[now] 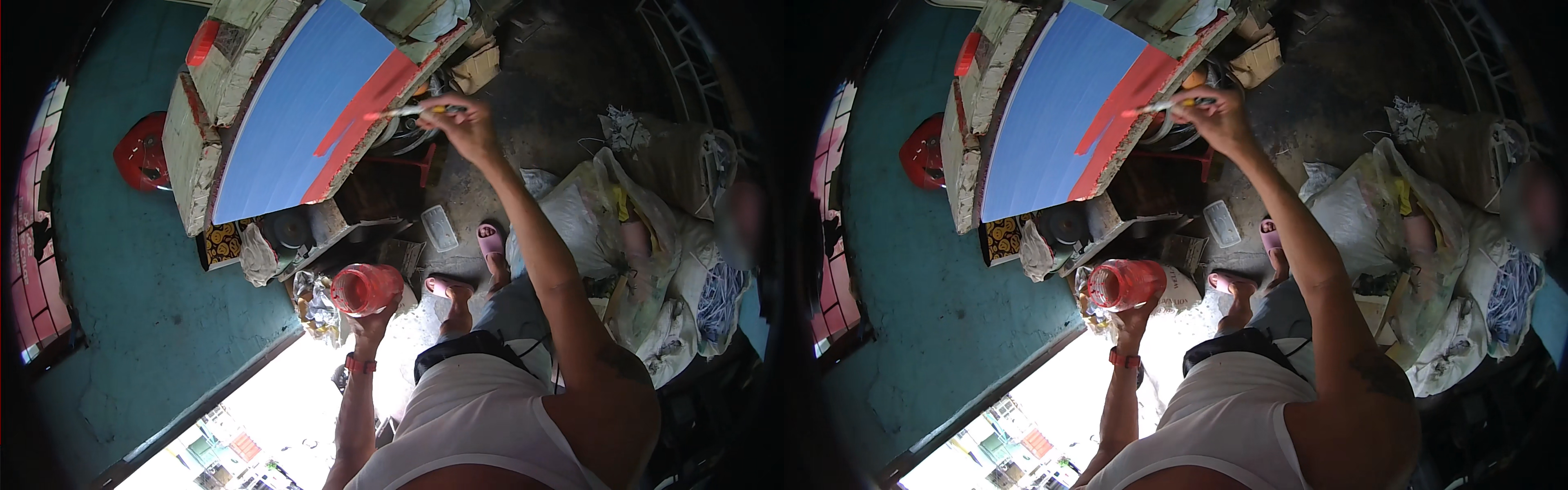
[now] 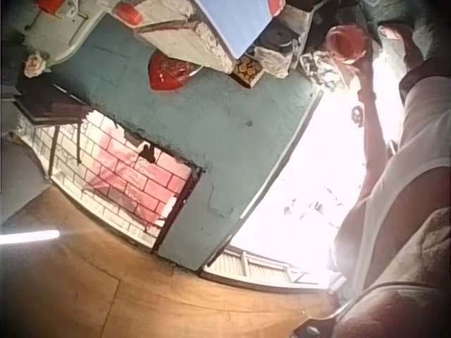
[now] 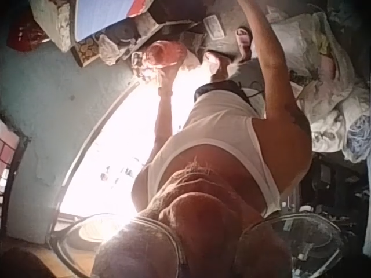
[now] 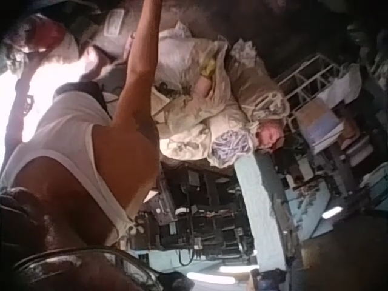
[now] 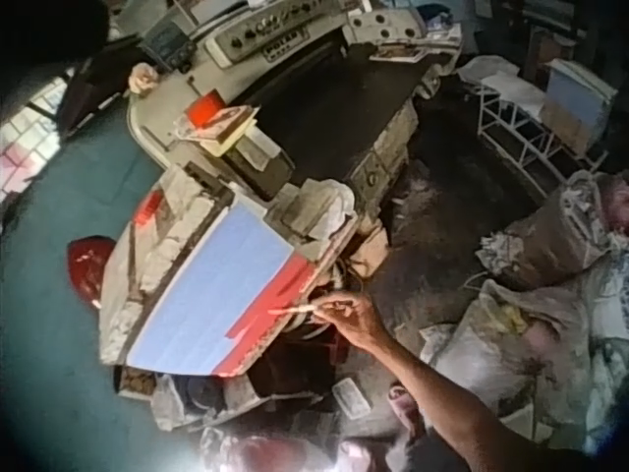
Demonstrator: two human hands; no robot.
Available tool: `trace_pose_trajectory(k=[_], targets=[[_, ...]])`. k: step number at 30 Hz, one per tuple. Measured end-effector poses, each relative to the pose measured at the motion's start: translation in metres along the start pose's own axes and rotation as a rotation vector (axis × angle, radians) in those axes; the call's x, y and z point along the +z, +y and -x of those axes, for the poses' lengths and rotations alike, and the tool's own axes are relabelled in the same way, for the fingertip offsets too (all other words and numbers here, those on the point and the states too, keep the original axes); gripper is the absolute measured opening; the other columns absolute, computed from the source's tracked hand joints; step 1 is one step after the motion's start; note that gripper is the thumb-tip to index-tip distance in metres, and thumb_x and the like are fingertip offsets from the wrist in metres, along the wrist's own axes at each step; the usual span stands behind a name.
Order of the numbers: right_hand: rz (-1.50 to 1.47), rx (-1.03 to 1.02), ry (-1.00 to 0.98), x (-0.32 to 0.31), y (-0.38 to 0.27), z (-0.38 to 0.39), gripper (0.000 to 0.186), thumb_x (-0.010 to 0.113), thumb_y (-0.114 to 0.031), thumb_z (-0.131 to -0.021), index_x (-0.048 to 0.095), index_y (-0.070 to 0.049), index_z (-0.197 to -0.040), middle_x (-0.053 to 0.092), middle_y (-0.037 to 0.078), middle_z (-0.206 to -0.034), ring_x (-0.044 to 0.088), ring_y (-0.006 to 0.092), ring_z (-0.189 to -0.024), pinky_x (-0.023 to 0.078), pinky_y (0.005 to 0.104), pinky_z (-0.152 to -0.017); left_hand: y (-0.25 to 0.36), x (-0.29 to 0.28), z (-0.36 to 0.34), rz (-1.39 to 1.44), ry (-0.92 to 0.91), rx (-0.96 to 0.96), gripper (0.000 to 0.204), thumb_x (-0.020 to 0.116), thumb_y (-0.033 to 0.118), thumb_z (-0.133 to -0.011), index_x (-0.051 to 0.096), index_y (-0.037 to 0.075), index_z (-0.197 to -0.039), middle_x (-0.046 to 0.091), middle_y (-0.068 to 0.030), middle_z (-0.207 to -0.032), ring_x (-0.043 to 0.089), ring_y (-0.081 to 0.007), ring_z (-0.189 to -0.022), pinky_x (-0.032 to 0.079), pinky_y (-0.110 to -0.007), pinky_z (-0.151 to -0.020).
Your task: The recorder uses a brush and red paint from a jar to apply a coat of paint to a blue flat surface, likely part of industrial machinery in a print shop.
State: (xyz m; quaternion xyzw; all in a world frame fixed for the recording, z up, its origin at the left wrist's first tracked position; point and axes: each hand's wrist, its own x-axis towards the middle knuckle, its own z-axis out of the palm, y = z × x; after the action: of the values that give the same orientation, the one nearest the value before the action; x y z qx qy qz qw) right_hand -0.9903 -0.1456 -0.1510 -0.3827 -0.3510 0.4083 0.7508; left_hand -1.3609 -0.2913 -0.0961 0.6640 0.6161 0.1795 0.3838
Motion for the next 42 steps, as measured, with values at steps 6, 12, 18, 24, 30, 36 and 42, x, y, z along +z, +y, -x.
trace_pose_trajectory(k=[6, 12, 18, 24, 30, 36, 42], targets=[[-0.028, -0.024, 0.159, 0.01, 0.005, -0.022, 0.014, 0.067, 0.001, -0.089, 0.07, 0.003, -0.103, 0.072, 0.017, -0.093, 0.073, 0.0213, -0.079, 0.063, 0.0284, -0.072, 0.001, -0.003, 0.002, 0.035, 0.016, 0.056, 0.086, 0.094, 0.023, -0.062, 0.047, 0.007, -0.132, 0.058, -0.0091, -0.125, 0.059, -0.0238, -0.113, 0.051, -0.039, -0.096], [0.14, -0.301, 0.506, -0.014, -0.007, -0.004, 0.015, 0.067, 0.003, -0.089, 0.066, 0.007, -0.104, 0.071, 0.017, -0.089, 0.072, 0.0221, -0.081, 0.062, 0.0303, -0.074, -0.01, -0.008, 0.007, 0.175, 0.015, -0.133, 0.086, 0.094, 0.021, -0.062, 0.047, 0.006, -0.132, 0.057, -0.0098, -0.126, 0.058, -0.0237, -0.114, 0.05, -0.039, -0.097], [0.677, -0.65, 0.341, 0.1, 0.031, 0.048, 0.029, 0.073, 0.008, -0.077, 0.064, -0.001, -0.103, 0.069, 0.014, -0.098, 0.07, 0.0274, -0.09, 0.057, 0.0348, -0.075, -0.012, -0.014, 0.005, 0.146, 0.067, -0.003, 0.084, 0.093, 0.02, -0.063, 0.047, 0.006, -0.132, 0.057, -0.0106, -0.126, 0.058, -0.0238, -0.114, 0.05, -0.04, -0.097], [0.595, -0.535, 0.129, 0.161, 0.043, 0.097, 0.038, 0.069, 0.011, -0.074, 0.059, 0.0, -0.109, 0.066, 0.016, -0.099, 0.069, 0.0317, -0.085, 0.058, 0.0392, -0.072, -0.016, -0.028, 0.01, 0.187, 0.09, -0.065, 0.086, 0.093, 0.02, -0.062, 0.047, 0.006, -0.133, 0.057, -0.0107, -0.128, 0.058, -0.0241, -0.115, 0.052, -0.039, -0.096], [0.342, -0.295, -0.111, 0.119, 0.033, 0.061, 0.018, 0.069, 0.003, -0.083, 0.066, -0.003, -0.1, 0.071, 0.015, -0.089, 0.073, 0.024, -0.084, 0.059, 0.0318, -0.069, -0.029, -0.035, 0.01, 0.125, 0.138, 0.023, 0.088, 0.094, 0.022, -0.062, 0.046, 0.006, -0.134, 0.056, -0.0113, -0.129, 0.058, -0.0252, -0.117, 0.052, -0.04, -0.098], [0.216, -0.311, 0.277, 0.049, 0.031, 0.027, 0.013, 0.064, 0.004, -0.091, 0.065, 0.004, -0.104, 0.071, 0.017, -0.092, 0.072, 0.0216, -0.083, 0.062, 0.0325, -0.074, -0.032, -0.04, 0.014, 0.138, 0.127, -0.054, 0.088, 0.094, 0.021, -0.062, 0.045, 0.006, -0.135, 0.056, -0.0109, -0.129, 0.058, -0.0252, -0.116, 0.051, -0.039, -0.099], [0.341, -0.412, 0.572, 0.077, 0.039, 0.042, 0.016, 0.064, 0.009, -0.088, 0.064, 0.003, -0.103, 0.07, 0.013, -0.094, 0.07, 0.0203, -0.087, 0.059, 0.0308, -0.077, -0.028, -0.041, 0.018, 0.073, 0.124, -0.063, 0.085, 0.092, 0.022, -0.065, 0.046, 0.006, -0.134, 0.058, -0.0109, -0.125, 0.059, -0.0245, -0.115, 0.05, -0.039, -0.098]])
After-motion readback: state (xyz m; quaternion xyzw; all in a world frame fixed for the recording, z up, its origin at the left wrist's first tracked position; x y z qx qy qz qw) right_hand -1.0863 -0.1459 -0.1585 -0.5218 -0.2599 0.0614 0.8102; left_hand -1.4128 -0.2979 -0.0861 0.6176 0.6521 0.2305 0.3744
